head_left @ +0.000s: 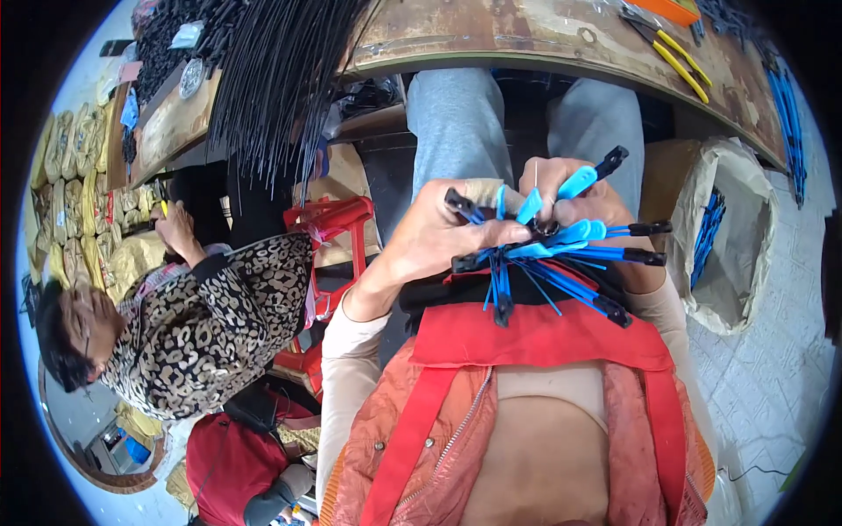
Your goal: Assembling bundles of blue plastic components using pliers at a factory workstation.
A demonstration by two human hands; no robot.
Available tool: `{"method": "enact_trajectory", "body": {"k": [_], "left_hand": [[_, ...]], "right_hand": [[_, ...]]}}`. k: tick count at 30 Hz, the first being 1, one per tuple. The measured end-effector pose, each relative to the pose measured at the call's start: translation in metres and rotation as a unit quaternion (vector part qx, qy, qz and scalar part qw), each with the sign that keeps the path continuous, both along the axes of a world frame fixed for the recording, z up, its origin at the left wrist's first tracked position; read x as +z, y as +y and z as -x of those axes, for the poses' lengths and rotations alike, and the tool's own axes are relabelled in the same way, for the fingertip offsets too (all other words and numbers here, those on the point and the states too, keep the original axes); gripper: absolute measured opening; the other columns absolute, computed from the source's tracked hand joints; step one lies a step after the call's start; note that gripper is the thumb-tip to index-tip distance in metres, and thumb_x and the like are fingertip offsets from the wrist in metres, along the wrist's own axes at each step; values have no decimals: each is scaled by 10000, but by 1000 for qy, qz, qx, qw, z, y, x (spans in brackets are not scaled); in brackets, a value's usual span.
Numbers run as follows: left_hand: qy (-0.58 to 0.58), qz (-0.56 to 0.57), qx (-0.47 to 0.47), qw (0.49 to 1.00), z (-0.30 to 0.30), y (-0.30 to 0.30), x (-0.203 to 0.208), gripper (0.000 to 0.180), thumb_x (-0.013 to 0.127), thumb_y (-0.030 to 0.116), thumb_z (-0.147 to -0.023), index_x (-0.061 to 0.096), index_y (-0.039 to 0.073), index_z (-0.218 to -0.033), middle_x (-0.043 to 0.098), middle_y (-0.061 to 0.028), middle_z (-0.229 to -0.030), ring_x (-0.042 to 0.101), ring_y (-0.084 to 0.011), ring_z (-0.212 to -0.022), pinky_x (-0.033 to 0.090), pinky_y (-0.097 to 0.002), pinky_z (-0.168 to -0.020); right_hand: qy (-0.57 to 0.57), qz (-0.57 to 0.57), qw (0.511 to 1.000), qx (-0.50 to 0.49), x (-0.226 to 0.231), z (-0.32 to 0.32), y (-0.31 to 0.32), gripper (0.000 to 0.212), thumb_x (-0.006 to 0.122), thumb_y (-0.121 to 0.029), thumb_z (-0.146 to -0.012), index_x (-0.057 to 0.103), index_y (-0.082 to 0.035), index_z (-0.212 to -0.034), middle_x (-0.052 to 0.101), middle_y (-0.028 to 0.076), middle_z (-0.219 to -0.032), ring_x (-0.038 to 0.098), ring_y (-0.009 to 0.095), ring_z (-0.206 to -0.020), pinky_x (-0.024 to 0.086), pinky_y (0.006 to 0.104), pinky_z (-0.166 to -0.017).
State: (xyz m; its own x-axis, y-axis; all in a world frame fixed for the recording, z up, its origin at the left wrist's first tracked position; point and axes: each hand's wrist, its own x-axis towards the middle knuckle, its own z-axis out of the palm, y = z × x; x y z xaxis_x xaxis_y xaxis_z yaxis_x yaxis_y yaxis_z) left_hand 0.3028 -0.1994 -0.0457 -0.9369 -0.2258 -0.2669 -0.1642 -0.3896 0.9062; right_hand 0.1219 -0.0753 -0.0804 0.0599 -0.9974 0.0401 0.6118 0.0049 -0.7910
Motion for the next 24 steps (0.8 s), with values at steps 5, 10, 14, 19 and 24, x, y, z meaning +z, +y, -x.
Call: {"method": "enact_trajectory", "body": {"k": [5,10,14,19,24], "left_hand": [[11,140,-50,989,17,-24,9,118,670,97,-888,659,24,-979,598,-9,-722,503,-70,-648,418,-262,-586],[10,193,-48,980,27,-31,10,111,617,103,-914,589,16,-976,588,-103,-734,555,-192,-639,451,-314,-616],[-1,195,-29,980,23,-26,11,154,585,115,-941,543,18,-1053,611,-127,-814,596,-241,-715,465,-343,-665],[-4,87,25,996,7,-16,7,142,587,112,-951,569,2,-1039,629,-78,-866,584,-139,-802,470,-297,-706],[4,89,12,996,5,-16,11,138,616,107,-931,591,0,-1016,616,-24,-842,540,-76,-801,454,-249,-735]], "right_hand": [[-14,-25,1000,3,2,11,-13,198,698,-200,-825,614,-20,-829,566,58,-853,557,155,-832,429,291,-761],[-30,-40,998,-26,16,16,-24,133,685,-135,-820,607,-29,-807,549,55,-839,563,153,-819,431,290,-755],[2,0,1000,-14,18,18,-30,118,696,-116,-817,620,-26,-803,550,61,-845,566,148,-804,437,285,-749],[39,1,999,-26,14,4,-26,148,713,-139,-806,627,-20,-784,560,60,-858,570,143,-821,442,274,-760],[19,5,998,-64,13,-4,-24,214,725,-212,-802,601,-44,-757,536,77,-777,505,175,-782,406,302,-718]]}}
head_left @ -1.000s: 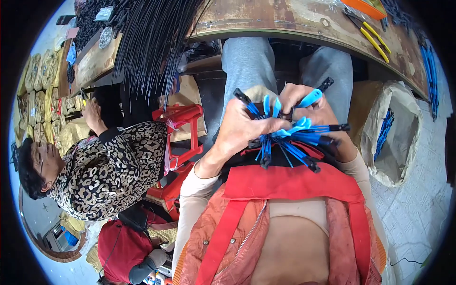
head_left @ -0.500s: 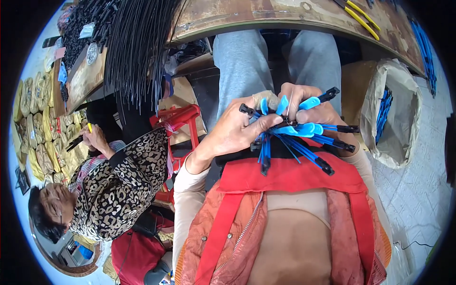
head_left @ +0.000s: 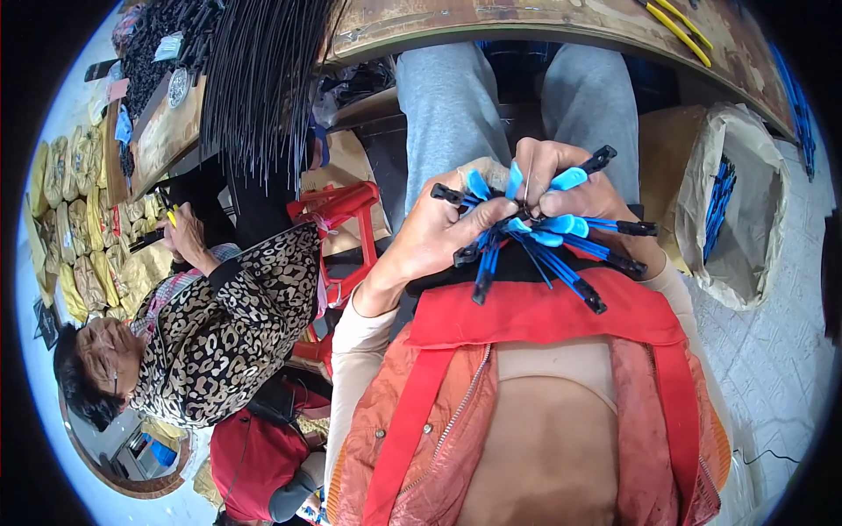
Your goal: Assembling bundles of blue plastic components using pliers at a factory workstation.
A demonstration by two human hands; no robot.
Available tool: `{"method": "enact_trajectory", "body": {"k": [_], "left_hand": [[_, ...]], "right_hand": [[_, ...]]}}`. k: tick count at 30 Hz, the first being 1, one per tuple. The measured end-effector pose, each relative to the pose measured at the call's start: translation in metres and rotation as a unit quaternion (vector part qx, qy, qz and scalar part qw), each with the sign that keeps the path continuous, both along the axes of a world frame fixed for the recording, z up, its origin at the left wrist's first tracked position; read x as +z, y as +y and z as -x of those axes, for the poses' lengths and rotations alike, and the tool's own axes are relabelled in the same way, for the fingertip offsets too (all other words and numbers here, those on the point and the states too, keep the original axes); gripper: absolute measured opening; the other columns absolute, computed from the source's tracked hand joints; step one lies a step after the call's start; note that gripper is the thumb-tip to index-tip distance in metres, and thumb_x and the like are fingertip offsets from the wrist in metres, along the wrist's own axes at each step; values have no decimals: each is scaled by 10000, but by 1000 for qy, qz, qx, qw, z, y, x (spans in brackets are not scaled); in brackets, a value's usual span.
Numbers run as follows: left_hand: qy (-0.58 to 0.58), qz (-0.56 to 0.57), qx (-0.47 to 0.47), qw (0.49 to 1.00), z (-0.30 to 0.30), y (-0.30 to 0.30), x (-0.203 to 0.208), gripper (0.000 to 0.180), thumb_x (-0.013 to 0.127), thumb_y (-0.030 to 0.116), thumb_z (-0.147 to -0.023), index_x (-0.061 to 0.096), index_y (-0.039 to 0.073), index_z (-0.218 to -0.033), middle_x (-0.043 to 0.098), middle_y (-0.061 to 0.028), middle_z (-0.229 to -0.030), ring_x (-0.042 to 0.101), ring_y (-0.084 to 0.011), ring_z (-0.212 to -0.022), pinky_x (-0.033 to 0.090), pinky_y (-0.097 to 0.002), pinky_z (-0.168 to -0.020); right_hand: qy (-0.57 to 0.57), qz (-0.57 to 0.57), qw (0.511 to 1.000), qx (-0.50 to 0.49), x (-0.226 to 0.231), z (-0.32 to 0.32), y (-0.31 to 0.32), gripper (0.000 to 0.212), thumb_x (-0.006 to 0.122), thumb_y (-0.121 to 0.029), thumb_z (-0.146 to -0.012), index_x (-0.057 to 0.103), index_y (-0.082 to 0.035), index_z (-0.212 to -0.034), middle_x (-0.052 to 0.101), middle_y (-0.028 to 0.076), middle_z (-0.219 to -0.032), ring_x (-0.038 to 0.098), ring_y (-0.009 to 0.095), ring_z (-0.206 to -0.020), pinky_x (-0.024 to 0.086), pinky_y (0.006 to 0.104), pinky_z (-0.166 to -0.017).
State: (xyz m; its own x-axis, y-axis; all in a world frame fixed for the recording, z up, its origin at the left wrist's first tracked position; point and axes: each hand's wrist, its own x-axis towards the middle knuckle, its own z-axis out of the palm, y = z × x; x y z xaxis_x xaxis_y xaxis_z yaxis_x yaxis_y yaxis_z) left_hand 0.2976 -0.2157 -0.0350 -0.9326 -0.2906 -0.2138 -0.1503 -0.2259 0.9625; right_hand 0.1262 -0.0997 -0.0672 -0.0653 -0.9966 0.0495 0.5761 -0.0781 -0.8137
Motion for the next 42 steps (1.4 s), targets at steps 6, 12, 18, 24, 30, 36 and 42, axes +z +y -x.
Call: {"method": "enact_trajectory", "body": {"k": [6,12,18,24,30,36,42], "left_hand": [[-1,5,37,999,-6,16,-1,111,549,121,-971,541,14,-1000,578,-49,-834,530,-130,-769,457,-294,-715],[-20,-7,62,998,-9,25,2,143,525,169,-996,513,29,-1020,545,-43,-809,507,-129,-750,445,-299,-687],[12,-40,98,994,-17,34,-1,156,516,191,-1003,503,38,-1025,530,-25,-837,495,-96,-787,435,-272,-702],[75,-125,51,988,-21,21,-8,190,535,205,-996,510,19,-1027,577,-33,-884,528,-100,-793,446,-260,-714],[26,-129,105,986,-19,23,7,286,608,213,-953,552,-23,-1104,658,-115,-917,647,-170,-810,523,-288,-734],[64,-171,28,983,-28,7,3,525,545,432,-952,496,-43,-1171,609,-185,-1096,633,-230,-980,524,-352,-846],[9,-31,-2,999,-33,10,24,576,780,206,-761,523,-32,-1218,653,-124,-1028,643,-169,-910,526,-299,-785]], "right_hand": [[42,23,999,-6,3,-7,6,209,729,-210,-803,601,-52,-756,507,66,-786,482,168,-764,391,301,-700],[83,47,995,3,4,-10,6,152,725,-118,-803,609,-29,-759,500,37,-825,525,146,-828,406,288,-766],[43,41,998,12,3,-23,14,206,737,-191,-803,604,-38,-766,470,75,-870,514,174,-841,476,305,-756],[-29,-6,999,-24,1,-25,23,217,700,-212,-856,604,-17,-840,497,45,-939,546,124,-861,423,259,-778],[-51,-8,998,-48,4,-22,20,226,688,-218,-885,601,-10,-866,498,32,-939,539,92,-812,441,236,-735],[-75,16,993,-87,4,-31,21,241,678,-210,-897,577,3,-946,517,39,-959,593,123,-811,522,282,-735],[-6,-28,993,-111,0,-36,26,243,690,-234,-892,591,-27,-973,528,30,-988,574,96,-832,493,250,-745]]}}
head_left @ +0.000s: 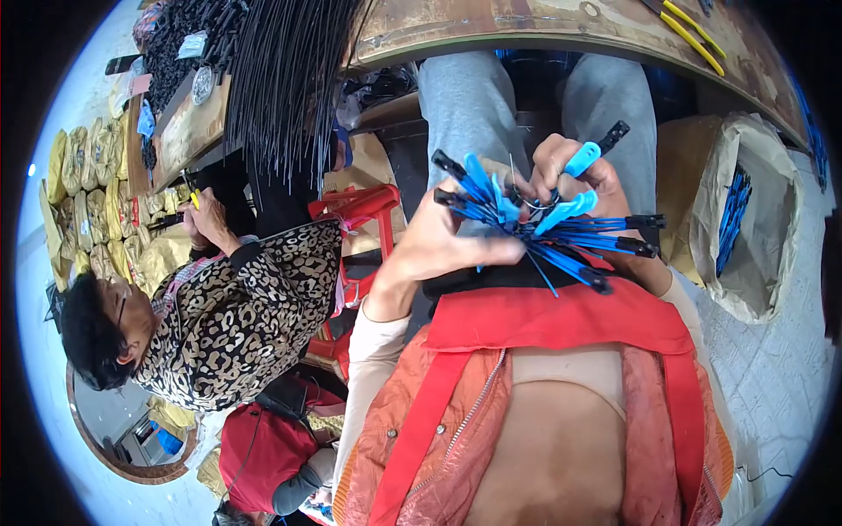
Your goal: Assembling bundles of blue plastic components using pliers at a factory workstation.
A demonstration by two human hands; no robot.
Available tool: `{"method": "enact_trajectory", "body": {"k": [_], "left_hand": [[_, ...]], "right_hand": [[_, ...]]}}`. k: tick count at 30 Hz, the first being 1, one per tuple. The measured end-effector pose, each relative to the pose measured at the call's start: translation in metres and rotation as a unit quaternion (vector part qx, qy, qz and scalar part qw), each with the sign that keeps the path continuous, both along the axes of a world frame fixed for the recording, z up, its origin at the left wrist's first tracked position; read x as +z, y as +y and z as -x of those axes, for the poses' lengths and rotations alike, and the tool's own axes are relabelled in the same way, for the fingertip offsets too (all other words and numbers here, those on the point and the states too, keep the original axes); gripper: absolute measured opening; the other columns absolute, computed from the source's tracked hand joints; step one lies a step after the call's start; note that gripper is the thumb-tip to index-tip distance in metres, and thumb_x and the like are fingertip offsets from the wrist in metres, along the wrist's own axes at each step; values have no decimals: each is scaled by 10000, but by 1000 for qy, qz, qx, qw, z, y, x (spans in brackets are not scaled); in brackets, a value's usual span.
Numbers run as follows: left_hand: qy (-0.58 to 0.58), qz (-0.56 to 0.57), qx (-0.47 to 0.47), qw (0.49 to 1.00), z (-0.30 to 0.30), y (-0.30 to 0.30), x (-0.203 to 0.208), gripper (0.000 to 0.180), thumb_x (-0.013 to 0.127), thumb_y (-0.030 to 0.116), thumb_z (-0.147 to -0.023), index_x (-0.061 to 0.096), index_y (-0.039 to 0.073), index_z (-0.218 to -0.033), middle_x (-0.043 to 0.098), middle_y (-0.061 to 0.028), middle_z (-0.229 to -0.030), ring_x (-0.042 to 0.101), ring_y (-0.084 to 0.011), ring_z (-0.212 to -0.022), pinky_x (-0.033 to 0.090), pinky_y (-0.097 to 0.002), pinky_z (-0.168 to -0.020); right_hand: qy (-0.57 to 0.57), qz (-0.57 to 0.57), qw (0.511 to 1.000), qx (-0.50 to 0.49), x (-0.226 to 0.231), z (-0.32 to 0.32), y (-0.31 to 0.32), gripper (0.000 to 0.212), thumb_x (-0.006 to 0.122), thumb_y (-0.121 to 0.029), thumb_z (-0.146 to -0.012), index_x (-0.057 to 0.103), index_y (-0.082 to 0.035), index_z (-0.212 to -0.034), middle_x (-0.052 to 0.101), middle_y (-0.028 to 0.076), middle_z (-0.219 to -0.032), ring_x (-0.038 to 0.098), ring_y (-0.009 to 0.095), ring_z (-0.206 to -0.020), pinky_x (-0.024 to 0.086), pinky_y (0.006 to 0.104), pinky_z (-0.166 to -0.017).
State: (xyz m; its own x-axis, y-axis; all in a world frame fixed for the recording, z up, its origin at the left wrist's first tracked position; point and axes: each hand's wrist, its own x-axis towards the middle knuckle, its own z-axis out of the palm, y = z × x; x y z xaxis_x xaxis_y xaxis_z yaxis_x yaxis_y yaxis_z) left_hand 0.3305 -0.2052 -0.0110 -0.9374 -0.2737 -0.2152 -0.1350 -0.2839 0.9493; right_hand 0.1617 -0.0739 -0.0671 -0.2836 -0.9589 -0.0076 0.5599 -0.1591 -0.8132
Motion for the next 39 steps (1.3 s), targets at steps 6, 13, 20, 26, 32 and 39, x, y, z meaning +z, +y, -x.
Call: {"method": "enact_trajectory", "body": {"k": [6,13,20,26,32,39], "left_hand": [[-59,80,0,995,26,1,7,185,784,54,-760,694,14,-916,664,-12,-773,585,-64,-700,471,-227,-603],[-64,121,-39,990,62,2,5,147,778,51,-779,683,13,-885,657,-9,-806,575,-55,-743,474,-234,-669],[-30,157,-85,983,71,2,-2,200,804,99,-737,652,30,-848,638,1,-802,564,-62,-754,480,-264,-678],[-33,158,-43,986,57,6,1,202,716,53,-743,615,30,-916,594,7,-792,530,-57,-739,460,-250,-660],[-21,89,1,996,56,2,-7,434,717,94,-745,620,28,-1164,642,-1,-947,567,-70,-847,474,-250,-780],[-34,-68,-117,990,68,-30,-26,274,707,45,-644,569,-6,-876,603,-92,-819,629,-235,-798,502,-340,-715]], "right_hand": [[-22,34,999,23,-6,4,1,232,683,-234,-898,599,-32,-977,534,19,-993,588,108,-865,493,241,-754],[-97,27,995,-22,-16,23,16,300,647,-221,-918,553,-31,-1130,548,31,-983,591,155,-877,508,279,-735],[36,43,997,-49,-34,32,22,268,651,-230,-915,569,-36,-1081,577,38,-946,593,128,-881,498,282,-761],[-89,-45,994,-47,13,16,21,286,669,-241,-904,573,-51,-1094,547,27,-1053,595,135,-949,501,298,-820],[-70,-47,996,-28,14,16,14,261,585,-198,-953,567,-3,-1125,507,76,-1239,550,182,-1153,439,334,-978],[140,-49,985,88,29,77,38,445,484,-282,-983,467,1,-1326,513,85,-1296,487,171,-1228,373,334,-1039]]}}
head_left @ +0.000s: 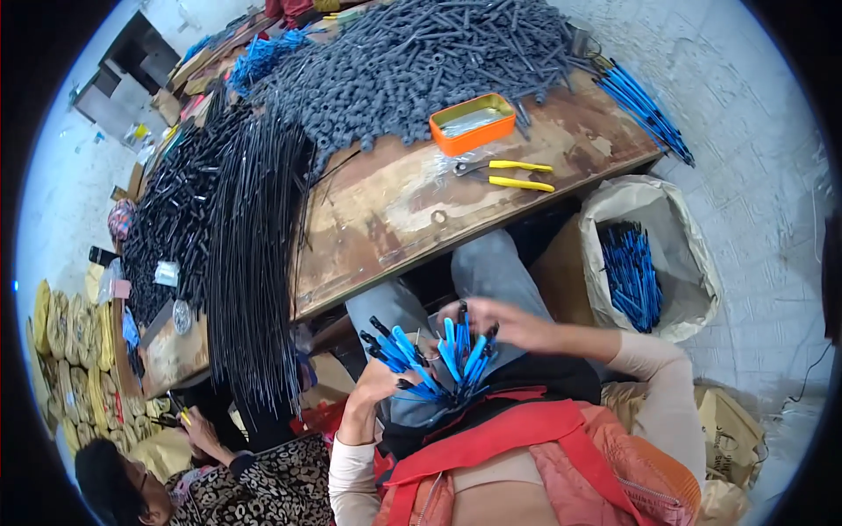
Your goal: Assembling bundles of blue plastic components using pliers at a factory workstation.
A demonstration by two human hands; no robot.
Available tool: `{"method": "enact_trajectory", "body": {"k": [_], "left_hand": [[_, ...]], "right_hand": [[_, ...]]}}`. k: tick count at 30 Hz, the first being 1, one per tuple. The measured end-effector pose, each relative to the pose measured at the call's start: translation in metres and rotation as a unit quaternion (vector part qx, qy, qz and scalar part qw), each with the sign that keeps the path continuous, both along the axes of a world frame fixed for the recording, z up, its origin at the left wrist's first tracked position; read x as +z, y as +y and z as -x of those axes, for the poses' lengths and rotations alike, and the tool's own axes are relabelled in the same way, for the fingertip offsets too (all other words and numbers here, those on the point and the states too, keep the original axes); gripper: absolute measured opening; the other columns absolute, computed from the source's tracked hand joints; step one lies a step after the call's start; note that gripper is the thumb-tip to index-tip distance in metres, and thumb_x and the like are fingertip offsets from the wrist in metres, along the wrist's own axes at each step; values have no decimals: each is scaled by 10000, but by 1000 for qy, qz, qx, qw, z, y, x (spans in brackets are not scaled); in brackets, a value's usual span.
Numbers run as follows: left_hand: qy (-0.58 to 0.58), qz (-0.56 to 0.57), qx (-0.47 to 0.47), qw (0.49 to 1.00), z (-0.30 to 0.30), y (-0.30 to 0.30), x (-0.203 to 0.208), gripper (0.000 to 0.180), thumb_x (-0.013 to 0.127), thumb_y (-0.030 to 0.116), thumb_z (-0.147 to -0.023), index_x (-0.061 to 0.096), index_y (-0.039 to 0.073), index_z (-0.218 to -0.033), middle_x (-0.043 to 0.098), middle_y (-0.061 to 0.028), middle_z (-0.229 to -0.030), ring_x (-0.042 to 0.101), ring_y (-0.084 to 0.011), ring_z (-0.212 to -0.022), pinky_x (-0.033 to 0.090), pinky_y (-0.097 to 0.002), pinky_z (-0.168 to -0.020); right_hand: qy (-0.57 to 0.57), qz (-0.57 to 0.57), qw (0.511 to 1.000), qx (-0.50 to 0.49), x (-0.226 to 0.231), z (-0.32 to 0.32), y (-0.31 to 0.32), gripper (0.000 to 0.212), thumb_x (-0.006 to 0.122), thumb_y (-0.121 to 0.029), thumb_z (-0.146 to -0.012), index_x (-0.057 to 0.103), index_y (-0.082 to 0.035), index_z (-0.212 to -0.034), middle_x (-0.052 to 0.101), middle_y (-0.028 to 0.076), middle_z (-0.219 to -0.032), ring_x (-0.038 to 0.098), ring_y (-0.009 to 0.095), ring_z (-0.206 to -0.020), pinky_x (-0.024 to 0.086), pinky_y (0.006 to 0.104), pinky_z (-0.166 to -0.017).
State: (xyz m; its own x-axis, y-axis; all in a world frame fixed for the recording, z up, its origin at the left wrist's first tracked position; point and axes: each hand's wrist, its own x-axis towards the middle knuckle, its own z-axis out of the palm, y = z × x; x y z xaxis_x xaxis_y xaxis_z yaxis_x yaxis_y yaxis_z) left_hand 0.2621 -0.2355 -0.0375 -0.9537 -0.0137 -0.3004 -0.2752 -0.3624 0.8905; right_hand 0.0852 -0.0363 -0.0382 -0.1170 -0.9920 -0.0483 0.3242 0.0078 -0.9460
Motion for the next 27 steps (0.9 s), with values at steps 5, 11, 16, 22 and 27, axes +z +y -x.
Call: {"method": "enact_trajectory", "body": {"k": [5,11,16,22,27], "left_hand": [[66,-60,-17,996,-4,-17,-27,320,709,93,-723,575,-2,-998,619,-100,-891,638,-231,-836,502,-336,-745],[-8,-16,-3,1000,9,-10,-27,297,769,130,-704,573,21,-900,621,-96,-949,654,-213,-824,522,-344,-719],[1,-78,36,996,4,-1,-23,338,773,74,-703,560,19,-960,606,-167,-1170,657,-215,-847,535,-343,-725],[17,-47,33,998,0,11,-11,298,693,-38,-696,564,15,-959,608,-147,-1102,653,-212,-859,535,-344,-745],[17,-31,40,999,-14,13,-14,312,698,-20,-694,560,15,-972,605,-147,-1131,653,-211,-857,533,-337,-747]], "right_hand": [[234,-48,940,-243,27,150,7,323,513,-265,-976,655,25,-967,669,74,-882,645,143,-762,519,280,-701],[514,-65,722,-459,25,326,-4,184,553,-109,-878,649,-36,-1017,675,111,-808,645,185,-742,505,312,-686],[640,-92,659,-385,17,338,-53,184,580,-157,-888,561,-34,-1024,675,175,-855,663,302,-784,513,402,-690],[714,-217,542,-387,5,357,-83,239,561,-99,-839,483,-64,-1062,654,219,-803,630,440,-812,491,531,-688],[793,-110,488,-348,9,355,-77,151,527,-66,-798,560,-36,-942,665,259,-882,664,403,-883,528,525,-733]]}}
